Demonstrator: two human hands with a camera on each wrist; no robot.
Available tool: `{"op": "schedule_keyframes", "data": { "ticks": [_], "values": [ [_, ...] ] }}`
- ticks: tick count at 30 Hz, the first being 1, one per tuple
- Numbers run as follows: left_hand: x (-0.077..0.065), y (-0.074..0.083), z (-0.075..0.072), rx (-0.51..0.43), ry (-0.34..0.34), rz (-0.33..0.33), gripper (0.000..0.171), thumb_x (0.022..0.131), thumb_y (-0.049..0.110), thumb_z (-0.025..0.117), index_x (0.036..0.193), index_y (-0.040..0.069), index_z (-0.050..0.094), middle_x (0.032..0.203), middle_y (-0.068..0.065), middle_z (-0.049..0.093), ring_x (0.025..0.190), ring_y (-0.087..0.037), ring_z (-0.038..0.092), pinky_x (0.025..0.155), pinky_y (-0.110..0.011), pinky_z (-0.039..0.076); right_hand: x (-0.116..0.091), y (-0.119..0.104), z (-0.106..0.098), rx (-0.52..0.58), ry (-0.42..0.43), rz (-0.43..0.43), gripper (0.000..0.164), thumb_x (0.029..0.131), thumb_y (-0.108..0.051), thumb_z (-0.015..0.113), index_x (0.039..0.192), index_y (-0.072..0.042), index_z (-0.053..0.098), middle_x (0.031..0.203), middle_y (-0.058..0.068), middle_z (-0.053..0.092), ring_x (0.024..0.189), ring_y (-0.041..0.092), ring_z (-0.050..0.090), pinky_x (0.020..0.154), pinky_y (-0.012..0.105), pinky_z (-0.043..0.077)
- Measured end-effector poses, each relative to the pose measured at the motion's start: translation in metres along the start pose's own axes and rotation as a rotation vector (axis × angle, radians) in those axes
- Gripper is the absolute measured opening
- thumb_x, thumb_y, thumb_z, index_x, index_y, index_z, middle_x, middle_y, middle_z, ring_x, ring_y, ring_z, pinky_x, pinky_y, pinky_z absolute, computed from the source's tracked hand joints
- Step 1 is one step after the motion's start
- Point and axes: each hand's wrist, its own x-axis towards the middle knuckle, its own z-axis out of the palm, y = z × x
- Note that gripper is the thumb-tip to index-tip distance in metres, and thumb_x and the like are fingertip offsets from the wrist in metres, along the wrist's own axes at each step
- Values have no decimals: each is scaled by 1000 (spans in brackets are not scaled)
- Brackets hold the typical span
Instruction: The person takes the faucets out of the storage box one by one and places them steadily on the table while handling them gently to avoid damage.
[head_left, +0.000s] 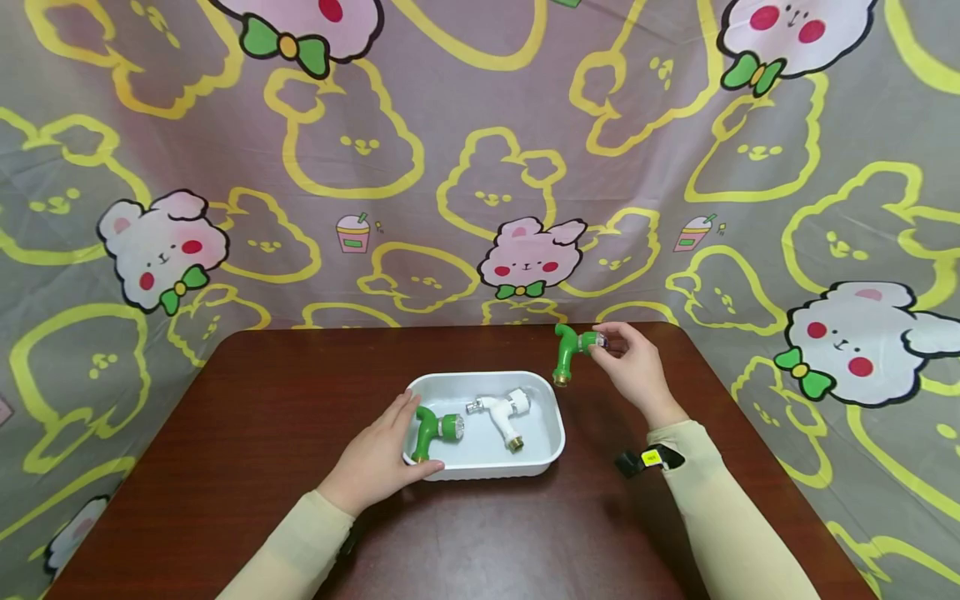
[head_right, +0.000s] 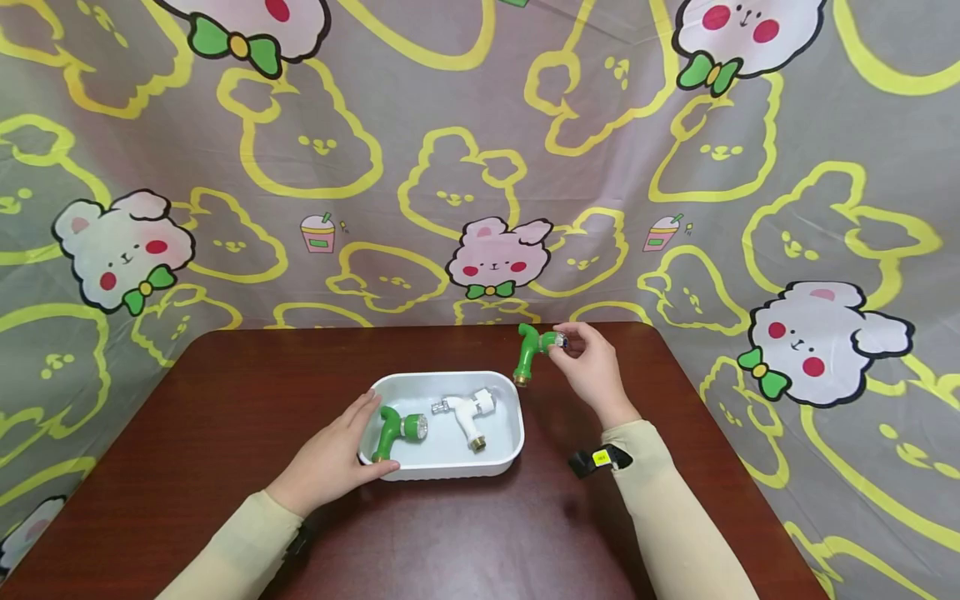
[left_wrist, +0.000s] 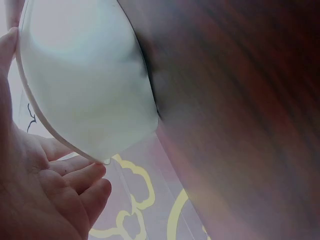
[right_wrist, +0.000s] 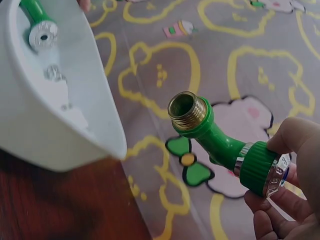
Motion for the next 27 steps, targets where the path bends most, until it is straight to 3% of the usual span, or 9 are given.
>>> {"op": "schedule_keyframes", "data": {
  "ticks": [11, 18, 27],
  "values": [
    [-1, 2, 0, -15, -9, -13, 110, 80, 65, 79, 157, -1, 37, 163, -25, 36, 144, -39, 47, 106, -50, 51, -3, 30, -6, -44, -9, 41, 33, 94, -14, 73, 125, -3, 69, 115, 20, 73, 104, 32, 71, 78, 12, 47],
    [-1, 2, 0, -17, -17, -22, 110, 80, 65, 79, 158, 0, 36, 164, -24, 35, 144, -39, 47, 106, -50, 51, -6, 44, -2, -78, -66, 34, 33, 93, -11, 73, 124, -2, 68, 113, 20, 74, 103, 33, 72, 78, 17, 49],
    [-2, 3, -2, -6, -21, -20, 109, 80, 65, 79, 157, -1, 38, 163, -25, 37, 143, -40, 49, 105, -51, 52, -10, 56, 7, -124, -147, -3, 32, 92, -9, 75, 122, 0, 68, 112, 20, 74, 102, 35, 72, 91, 48, 57]
  ]
}}
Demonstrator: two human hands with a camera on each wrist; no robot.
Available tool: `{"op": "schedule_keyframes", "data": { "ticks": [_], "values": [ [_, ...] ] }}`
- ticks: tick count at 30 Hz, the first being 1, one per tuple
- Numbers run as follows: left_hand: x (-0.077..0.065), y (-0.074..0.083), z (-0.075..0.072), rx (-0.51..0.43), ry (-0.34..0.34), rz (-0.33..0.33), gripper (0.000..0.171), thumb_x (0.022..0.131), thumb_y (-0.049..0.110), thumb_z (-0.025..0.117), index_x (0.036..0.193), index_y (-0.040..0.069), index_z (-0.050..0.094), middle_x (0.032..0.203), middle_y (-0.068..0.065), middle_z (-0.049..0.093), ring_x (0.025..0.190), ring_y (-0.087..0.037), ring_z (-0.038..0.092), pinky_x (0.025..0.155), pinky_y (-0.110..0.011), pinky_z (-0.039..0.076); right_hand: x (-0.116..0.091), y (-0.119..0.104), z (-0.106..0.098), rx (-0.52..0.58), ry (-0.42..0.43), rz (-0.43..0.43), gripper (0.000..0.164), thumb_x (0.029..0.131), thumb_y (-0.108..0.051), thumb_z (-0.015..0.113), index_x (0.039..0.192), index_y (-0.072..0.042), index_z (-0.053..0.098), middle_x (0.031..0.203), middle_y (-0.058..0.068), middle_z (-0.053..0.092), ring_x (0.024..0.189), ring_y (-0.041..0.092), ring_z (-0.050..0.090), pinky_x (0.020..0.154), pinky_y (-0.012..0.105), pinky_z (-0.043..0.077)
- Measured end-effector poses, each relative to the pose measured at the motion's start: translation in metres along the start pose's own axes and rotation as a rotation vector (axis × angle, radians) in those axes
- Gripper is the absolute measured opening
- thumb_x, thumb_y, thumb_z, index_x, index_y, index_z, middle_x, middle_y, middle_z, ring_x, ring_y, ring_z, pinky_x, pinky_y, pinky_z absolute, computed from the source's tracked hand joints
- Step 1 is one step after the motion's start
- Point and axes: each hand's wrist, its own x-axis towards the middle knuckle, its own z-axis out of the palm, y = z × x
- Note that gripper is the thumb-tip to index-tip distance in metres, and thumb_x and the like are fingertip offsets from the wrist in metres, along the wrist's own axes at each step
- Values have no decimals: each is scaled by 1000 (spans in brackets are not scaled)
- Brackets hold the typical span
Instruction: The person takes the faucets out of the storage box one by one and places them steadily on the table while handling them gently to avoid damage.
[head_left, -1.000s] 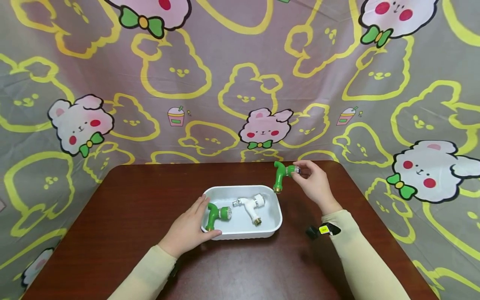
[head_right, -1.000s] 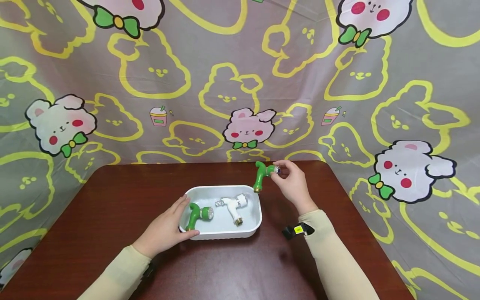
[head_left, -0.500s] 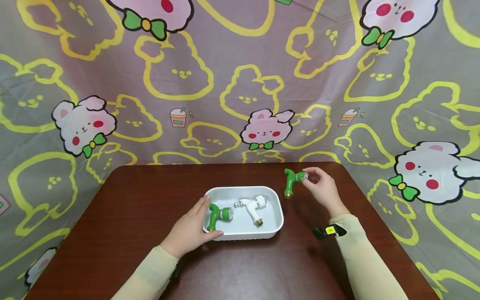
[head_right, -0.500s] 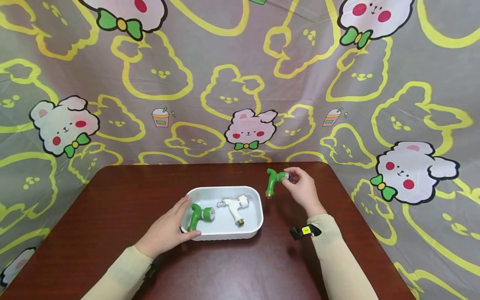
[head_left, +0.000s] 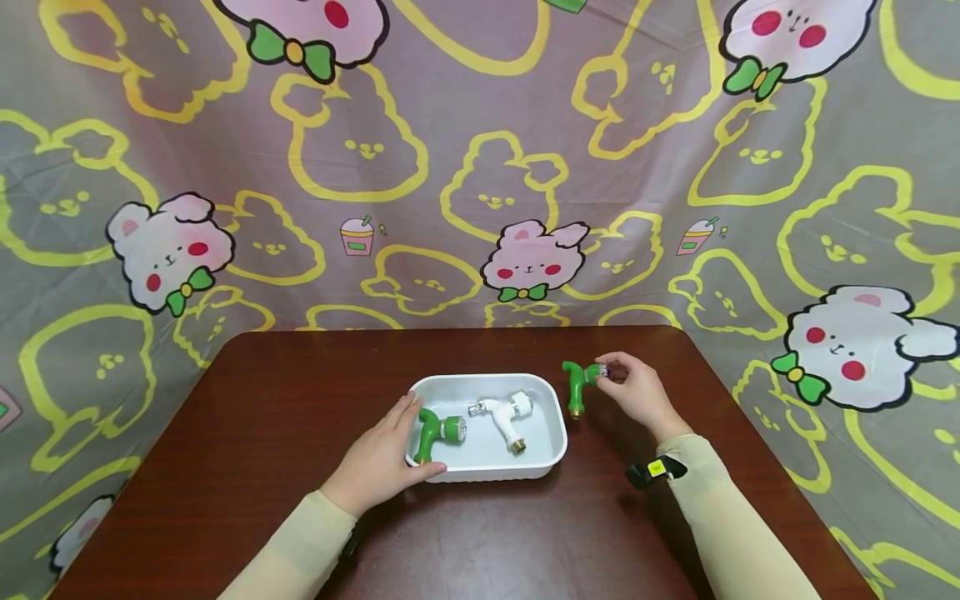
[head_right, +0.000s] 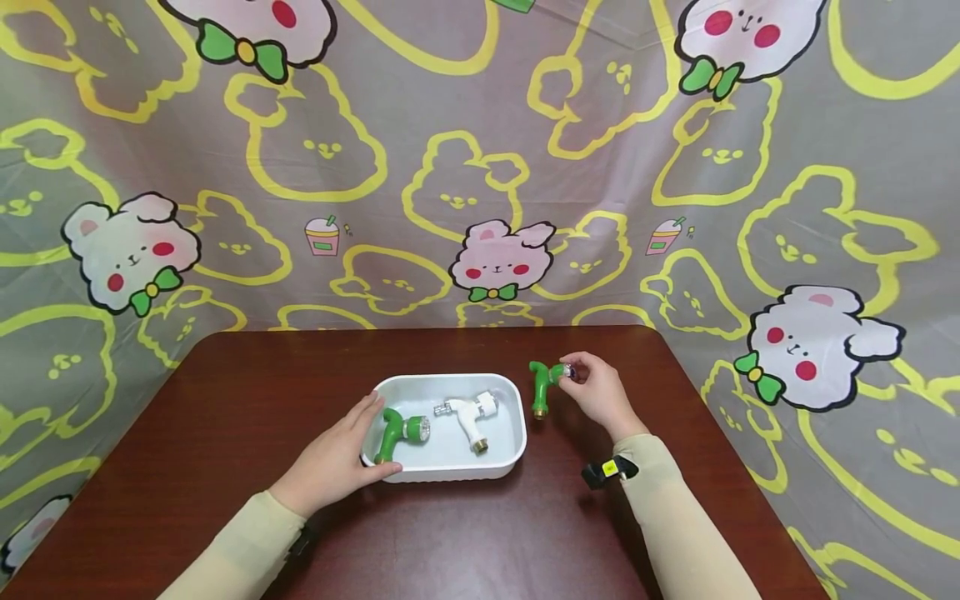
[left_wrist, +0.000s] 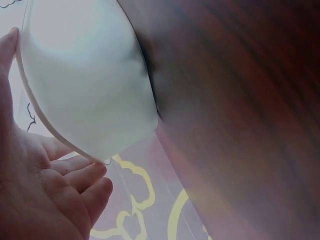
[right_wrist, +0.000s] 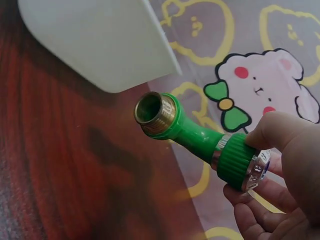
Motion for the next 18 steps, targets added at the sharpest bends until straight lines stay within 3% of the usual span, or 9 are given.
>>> {"op": "schedule_keyframes", "data": {
  "ticks": [7, 18],
  "values": [
    [-1, 0, 0, 1, -17, -4, 110, 81, 66, 78, 158, 0, 37, 164, -24, 35, 144, -39, 48, 106, -50, 51, -1, 2, 8, -2, -57, -11, 31, 91, -7, 75, 120, 0, 68, 114, 20, 73, 103, 36, 72, 94, 53, 56],
    [0, 0, -1, -5, -2, 8, 109, 81, 64, 78, 157, -2, 38, 163, -25, 36, 143, -40, 48, 106, -51, 51, 3, 7, 19, 5, -130, -20, 27, 91, -7, 74, 117, -2, 70, 109, 16, 74, 100, 30, 71, 89, 45, 58]
  ]
}}
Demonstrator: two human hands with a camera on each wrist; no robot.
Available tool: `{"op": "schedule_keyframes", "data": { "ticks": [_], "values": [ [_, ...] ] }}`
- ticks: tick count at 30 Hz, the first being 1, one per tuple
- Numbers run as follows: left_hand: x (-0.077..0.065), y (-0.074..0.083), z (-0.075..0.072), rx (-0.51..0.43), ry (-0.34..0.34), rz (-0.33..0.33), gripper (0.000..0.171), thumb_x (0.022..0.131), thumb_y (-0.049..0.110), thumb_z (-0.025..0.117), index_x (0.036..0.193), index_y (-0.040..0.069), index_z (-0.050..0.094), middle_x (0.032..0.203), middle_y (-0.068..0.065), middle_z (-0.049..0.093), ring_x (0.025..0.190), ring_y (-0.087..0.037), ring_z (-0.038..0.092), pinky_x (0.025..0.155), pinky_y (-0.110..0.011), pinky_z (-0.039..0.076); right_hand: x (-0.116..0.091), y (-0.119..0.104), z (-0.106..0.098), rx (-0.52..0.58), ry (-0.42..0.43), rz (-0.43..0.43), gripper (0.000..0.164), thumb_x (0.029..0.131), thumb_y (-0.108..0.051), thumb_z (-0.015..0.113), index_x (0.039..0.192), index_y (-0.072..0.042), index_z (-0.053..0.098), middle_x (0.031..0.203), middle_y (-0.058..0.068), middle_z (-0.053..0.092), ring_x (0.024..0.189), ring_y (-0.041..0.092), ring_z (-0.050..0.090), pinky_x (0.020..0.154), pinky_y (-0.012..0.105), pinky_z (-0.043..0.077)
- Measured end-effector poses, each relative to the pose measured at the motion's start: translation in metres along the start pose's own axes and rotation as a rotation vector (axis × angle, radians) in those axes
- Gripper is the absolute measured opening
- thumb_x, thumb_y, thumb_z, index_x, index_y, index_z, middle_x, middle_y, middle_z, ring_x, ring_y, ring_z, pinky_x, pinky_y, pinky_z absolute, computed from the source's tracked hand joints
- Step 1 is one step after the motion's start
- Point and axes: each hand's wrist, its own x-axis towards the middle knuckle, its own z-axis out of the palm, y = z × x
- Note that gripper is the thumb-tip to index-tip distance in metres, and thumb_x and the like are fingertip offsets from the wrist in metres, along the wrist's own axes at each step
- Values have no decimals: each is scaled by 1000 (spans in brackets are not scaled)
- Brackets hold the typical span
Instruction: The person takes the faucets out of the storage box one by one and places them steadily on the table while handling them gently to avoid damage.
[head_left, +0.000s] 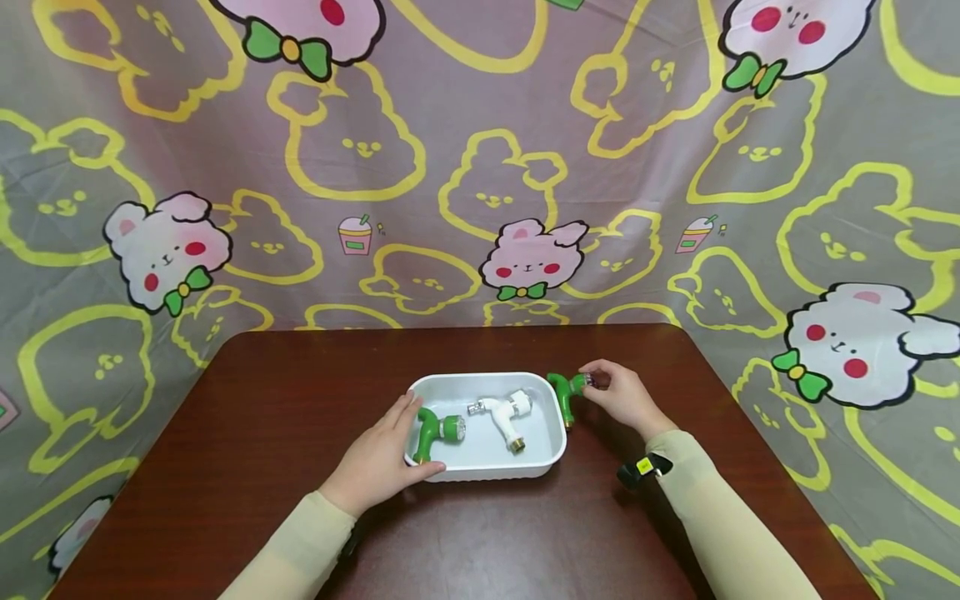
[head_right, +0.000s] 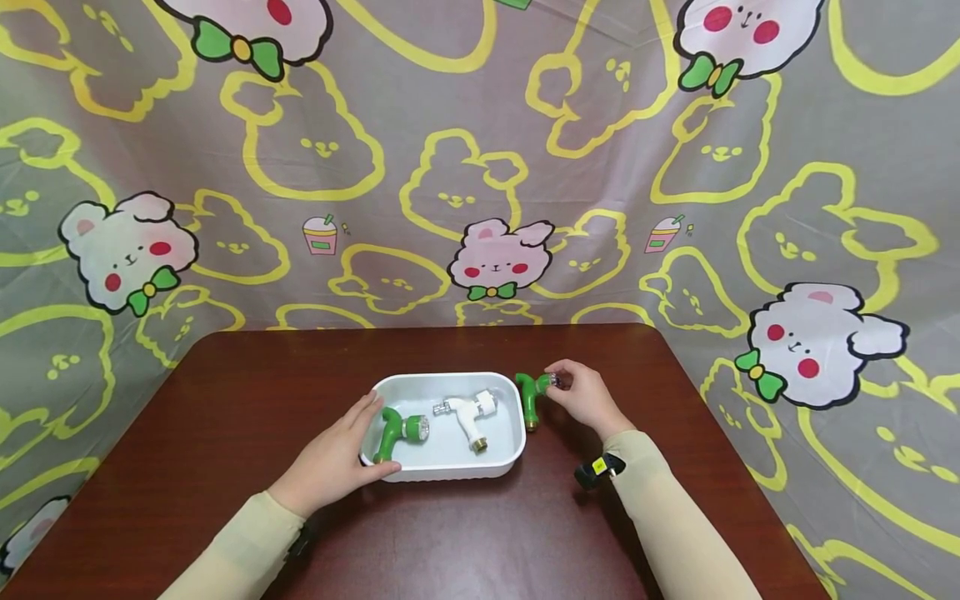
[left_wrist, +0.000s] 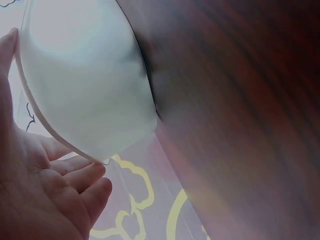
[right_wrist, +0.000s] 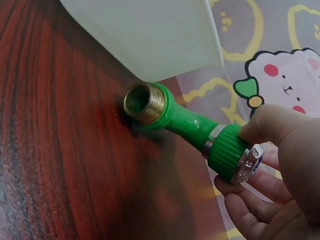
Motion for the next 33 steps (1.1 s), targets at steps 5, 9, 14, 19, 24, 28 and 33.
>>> {"op": "schedule_keyframes", "data": {
  "ticks": [5, 9, 14, 19, 24, 28, 33],
  "values": [
    [0, 0, 0, -1, 2, -2, 108, 81, 64, 78, 157, -2, 38, 163, -25, 36, 144, -40, 48, 106, -50, 51, 2, 3, 4, -5, -28, 6, 27, 91, -8, 74, 118, -2, 70, 110, 16, 74, 101, 29, 71, 87, 42, 57],
    [-1, 1, 0, -1, -8, -9, 108, 81, 65, 78, 157, -1, 38, 164, -24, 35, 144, -40, 47, 106, -50, 51, 4, 4, 5, -16, -56, 7, 29, 92, -9, 74, 120, -2, 69, 112, 16, 74, 101, 29, 71, 86, 41, 58],
    [-1, 1, 0, -3, -14, -14, 109, 81, 65, 78, 157, -1, 37, 164, -24, 34, 143, -40, 48, 106, -51, 51, 6, 2, 4, -24, -87, 15, 30, 93, -11, 73, 122, -3, 69, 113, 15, 73, 101, 28, 70, 88, 44, 58],
    [-1, 1, 0, 0, -21, -17, 109, 81, 66, 77, 158, -1, 37, 164, -24, 34, 143, -40, 48, 106, -51, 51, 6, 1, 3, -28, -113, 20, 30, 94, -12, 73, 123, -3, 69, 113, 14, 73, 101, 27, 69, 90, 46, 58],
    [0, 1, 0, -5, -19, -14, 109, 81, 65, 78, 157, -2, 37, 164, -25, 34, 143, -41, 49, 107, -51, 50, 7, 3, 2, -44, -134, 23, 30, 95, -14, 73, 123, -5, 69, 115, 13, 72, 101, 26, 68, 91, 45, 57],
    [0, 1, 0, -4, -22, -16, 109, 81, 66, 77, 157, -1, 37, 164, -25, 34, 142, -41, 49, 107, -51, 50, 7, 5, 2, -61, -149, 27, 32, 96, -20, 74, 125, -7, 69, 117, 12, 72, 103, 26, 67, 93, 47, 56],
    [0, 0, 0, -7, -22, -20, 109, 81, 66, 77, 158, -1, 37, 165, -24, 33, 141, -41, 50, 107, -51, 50, 8, 6, 4, -87, -161, 14, 33, 97, -21, 73, 127, -7, 69, 120, 13, 72, 109, 30, 65, 100, 53, 52]
  ]
}}
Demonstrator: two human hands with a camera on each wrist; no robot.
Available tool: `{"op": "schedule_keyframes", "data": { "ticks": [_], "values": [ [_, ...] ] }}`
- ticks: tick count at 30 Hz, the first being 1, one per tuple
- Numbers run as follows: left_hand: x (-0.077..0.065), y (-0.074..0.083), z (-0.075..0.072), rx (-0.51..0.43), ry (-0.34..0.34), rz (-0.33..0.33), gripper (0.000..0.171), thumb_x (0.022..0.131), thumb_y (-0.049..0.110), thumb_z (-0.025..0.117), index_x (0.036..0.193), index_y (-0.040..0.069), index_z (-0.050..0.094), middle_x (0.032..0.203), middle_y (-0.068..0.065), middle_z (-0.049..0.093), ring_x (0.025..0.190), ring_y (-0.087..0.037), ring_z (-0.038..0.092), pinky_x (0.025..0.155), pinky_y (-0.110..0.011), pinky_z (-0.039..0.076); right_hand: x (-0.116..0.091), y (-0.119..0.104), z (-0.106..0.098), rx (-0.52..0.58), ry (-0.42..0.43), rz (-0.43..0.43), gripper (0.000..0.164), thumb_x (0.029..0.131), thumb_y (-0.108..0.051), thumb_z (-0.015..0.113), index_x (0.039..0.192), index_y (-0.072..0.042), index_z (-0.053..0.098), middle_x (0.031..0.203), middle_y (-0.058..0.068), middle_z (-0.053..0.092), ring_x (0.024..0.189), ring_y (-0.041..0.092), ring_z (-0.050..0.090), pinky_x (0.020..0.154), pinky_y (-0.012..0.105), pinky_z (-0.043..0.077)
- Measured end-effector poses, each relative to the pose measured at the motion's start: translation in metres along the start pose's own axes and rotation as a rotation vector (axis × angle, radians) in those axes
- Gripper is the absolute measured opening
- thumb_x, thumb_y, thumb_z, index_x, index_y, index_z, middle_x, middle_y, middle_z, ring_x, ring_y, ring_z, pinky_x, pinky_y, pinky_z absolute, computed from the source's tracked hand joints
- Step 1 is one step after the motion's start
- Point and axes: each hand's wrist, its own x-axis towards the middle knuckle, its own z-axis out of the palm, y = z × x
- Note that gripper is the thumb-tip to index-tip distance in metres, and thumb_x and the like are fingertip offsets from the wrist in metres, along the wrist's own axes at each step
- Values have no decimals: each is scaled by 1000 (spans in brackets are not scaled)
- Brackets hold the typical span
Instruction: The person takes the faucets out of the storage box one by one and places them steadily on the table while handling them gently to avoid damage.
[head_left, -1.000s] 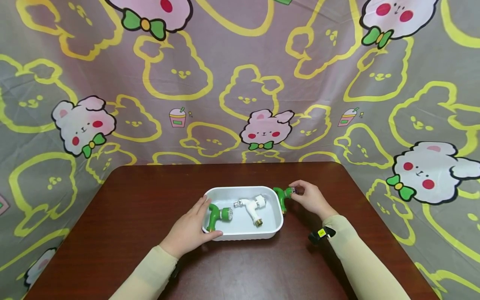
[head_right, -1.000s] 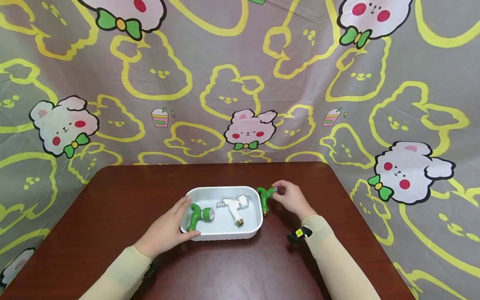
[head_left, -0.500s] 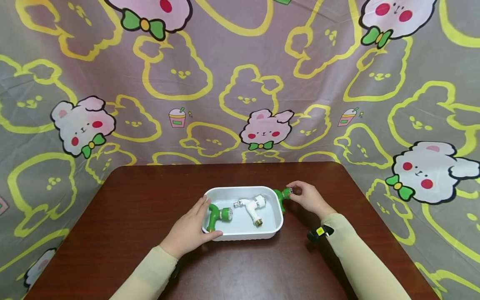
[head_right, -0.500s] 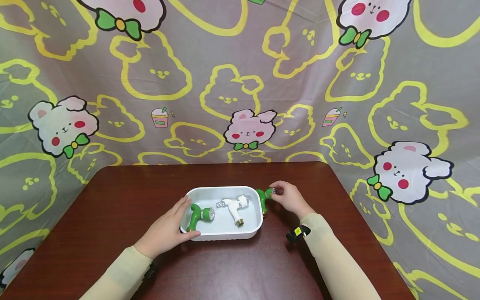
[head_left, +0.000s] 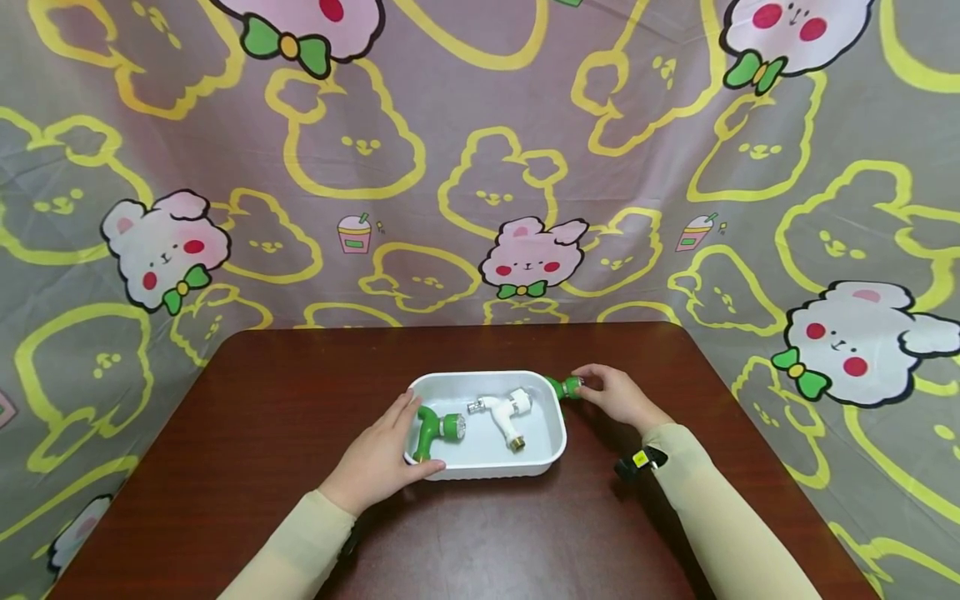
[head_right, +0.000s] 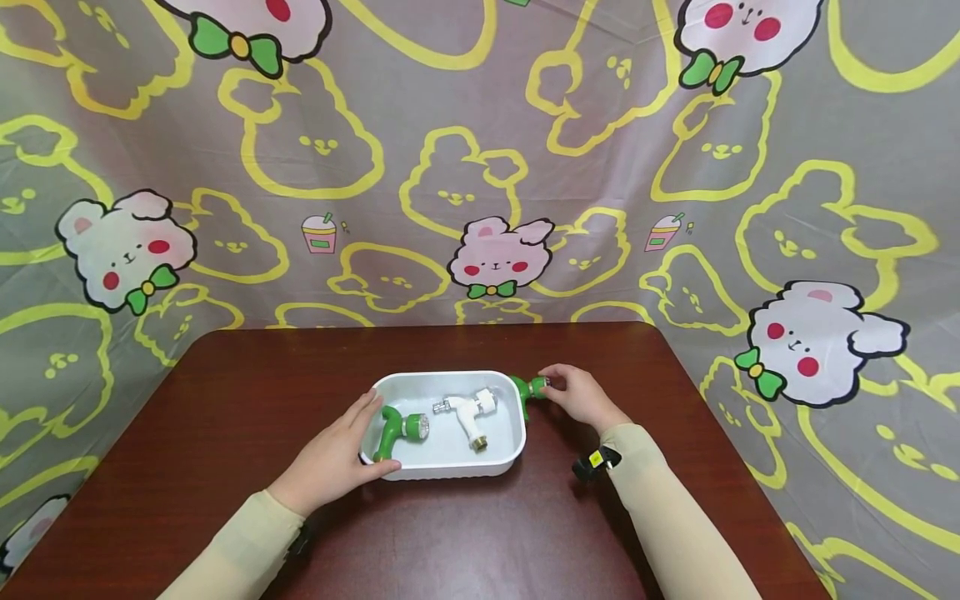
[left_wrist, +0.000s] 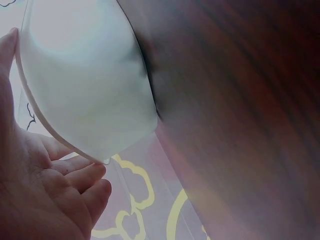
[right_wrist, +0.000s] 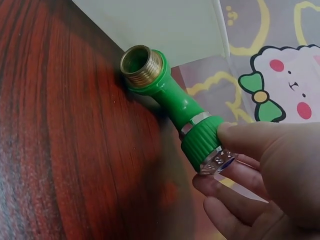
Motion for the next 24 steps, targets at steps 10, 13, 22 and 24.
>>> {"op": "schedule_keyframes", "data": {
  "ticks": [10, 13, 22, 24],
  "values": [
    [1, -1, 1, -3, -6, -3, 109, 81, 66, 77, 158, -1, 37, 165, -24, 32, 143, -41, 48, 108, -52, 49, 1, 5, 2, -43, -32, -20, 29, 98, -19, 71, 125, -6, 69, 120, 14, 72, 113, 33, 65, 102, 55, 50],
    [1, -1, 1, 0, -7, -4, 110, 81, 66, 77, 158, -1, 36, 165, -24, 32, 143, -41, 48, 108, -52, 49, 1, 6, 3, -49, -35, -28, 28, 98, -18, 71, 124, -6, 70, 119, 13, 72, 113, 32, 65, 102, 55, 50],
    [1, -2, 2, -1, 3, 4, 109, 81, 66, 77, 157, -2, 37, 165, -24, 33, 143, -41, 48, 109, -52, 49, 3, 7, 3, -42, -52, -6, 28, 99, -18, 71, 125, -6, 69, 117, 13, 72, 105, 28, 66, 96, 50, 53],
    [1, -2, 2, 1, 4, 5, 109, 82, 66, 77, 157, -2, 37, 165, -24, 33, 143, -41, 48, 108, -52, 49, 3, 6, 3, -42, -54, 0, 28, 99, -18, 70, 124, -6, 69, 116, 12, 72, 103, 26, 65, 95, 49, 53]
  ]
}}
